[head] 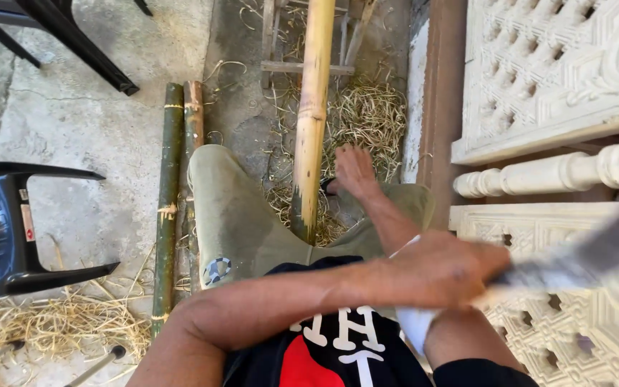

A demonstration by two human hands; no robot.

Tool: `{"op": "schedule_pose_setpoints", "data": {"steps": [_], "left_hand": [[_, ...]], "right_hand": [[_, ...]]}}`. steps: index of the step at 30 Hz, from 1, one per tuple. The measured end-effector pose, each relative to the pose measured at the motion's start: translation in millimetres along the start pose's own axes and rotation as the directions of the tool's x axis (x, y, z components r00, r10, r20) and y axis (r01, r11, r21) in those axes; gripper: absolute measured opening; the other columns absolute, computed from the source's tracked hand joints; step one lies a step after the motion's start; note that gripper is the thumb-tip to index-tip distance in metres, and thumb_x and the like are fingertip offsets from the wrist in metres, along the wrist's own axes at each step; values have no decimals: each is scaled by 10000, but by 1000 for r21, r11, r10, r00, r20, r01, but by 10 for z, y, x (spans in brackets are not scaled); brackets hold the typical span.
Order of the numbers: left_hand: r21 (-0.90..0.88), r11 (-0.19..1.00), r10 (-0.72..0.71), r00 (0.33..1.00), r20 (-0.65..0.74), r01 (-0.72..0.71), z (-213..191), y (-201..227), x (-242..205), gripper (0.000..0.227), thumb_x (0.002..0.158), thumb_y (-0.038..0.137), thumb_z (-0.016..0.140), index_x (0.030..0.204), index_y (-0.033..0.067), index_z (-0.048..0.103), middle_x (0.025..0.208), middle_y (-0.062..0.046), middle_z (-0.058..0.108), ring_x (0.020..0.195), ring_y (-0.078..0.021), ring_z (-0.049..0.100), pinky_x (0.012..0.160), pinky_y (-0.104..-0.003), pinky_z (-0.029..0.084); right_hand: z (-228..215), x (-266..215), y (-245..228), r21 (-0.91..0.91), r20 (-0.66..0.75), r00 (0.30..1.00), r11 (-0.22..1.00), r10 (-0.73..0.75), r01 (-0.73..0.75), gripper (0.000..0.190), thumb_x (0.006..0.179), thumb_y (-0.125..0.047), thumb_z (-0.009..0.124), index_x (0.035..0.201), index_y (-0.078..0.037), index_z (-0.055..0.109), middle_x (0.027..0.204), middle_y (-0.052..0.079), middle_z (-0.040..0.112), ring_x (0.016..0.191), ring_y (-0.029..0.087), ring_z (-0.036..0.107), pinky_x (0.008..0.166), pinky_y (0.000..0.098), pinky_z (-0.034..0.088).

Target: Using a sickle-like tool to strip outer layers and nodes from a long bamboo pole.

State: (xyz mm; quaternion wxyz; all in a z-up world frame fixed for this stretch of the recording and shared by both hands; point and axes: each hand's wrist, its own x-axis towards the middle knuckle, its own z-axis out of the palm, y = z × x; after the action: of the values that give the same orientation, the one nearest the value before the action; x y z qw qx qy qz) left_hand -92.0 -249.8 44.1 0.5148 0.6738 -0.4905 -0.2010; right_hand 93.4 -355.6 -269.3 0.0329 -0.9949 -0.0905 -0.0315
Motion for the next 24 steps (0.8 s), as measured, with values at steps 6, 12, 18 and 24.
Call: {"op": "schedule_pose_setpoints", "data": {"steps": [6, 12, 18, 24], "left_hand": [[401, 902, -118, 984, -131, 162, -382, -1211, 96, 113, 993, 162, 572, 1074, 89, 601, 854, -123, 726, 667, -258, 724, 571, -415, 564], [652, 745, 212, 876, -433, 142, -1037, -2047, -345, 107, 920, 102, 669, 988, 71, 593, 842, -126, 707, 697, -261, 713, 589, -398, 573], [406, 793, -100, 755, -648, 454, -1396, -1828, -490, 258, 954, 232, 755, 953, 33, 591, 776, -153, 694, 658, -340, 686, 594, -477, 524], [353, 843, -127, 787, -603, 406, -1599, -1316, -381, 454, 867, 395, 858, 846, 57, 554, 680, -141, 633, 611, -289, 616, 579, -455, 485]], "right_hand": [[-259, -31, -420, 25, 272, 961, 999, -49, 44, 113, 990, -129, 553, 1032, -54, 627, 845, 104, 581, 739, 218, 523, 755, 449, 494], [-597, -1, -299, 328, 486, 874, 923, 18, -201, 290, 953, -173, 642, 1211, -43, 617, 1088, 125, 631, 944, 231, 614, 872, 370, 531], [-1410, -315, -259, 815, 464, 876, 450, -129, -365, 654, 870, -153, 774, 1455, -126, 484, 1355, 116, 652, 1148, 231, 654, 928, 331, 546], [-1910, -656, -171, 973, 229, 973, -25, 37, -228, 693, 851, -257, 812, 1435, -126, 463, 1312, 34, 650, 1236, 174, 603, 1046, 338, 522]]}}
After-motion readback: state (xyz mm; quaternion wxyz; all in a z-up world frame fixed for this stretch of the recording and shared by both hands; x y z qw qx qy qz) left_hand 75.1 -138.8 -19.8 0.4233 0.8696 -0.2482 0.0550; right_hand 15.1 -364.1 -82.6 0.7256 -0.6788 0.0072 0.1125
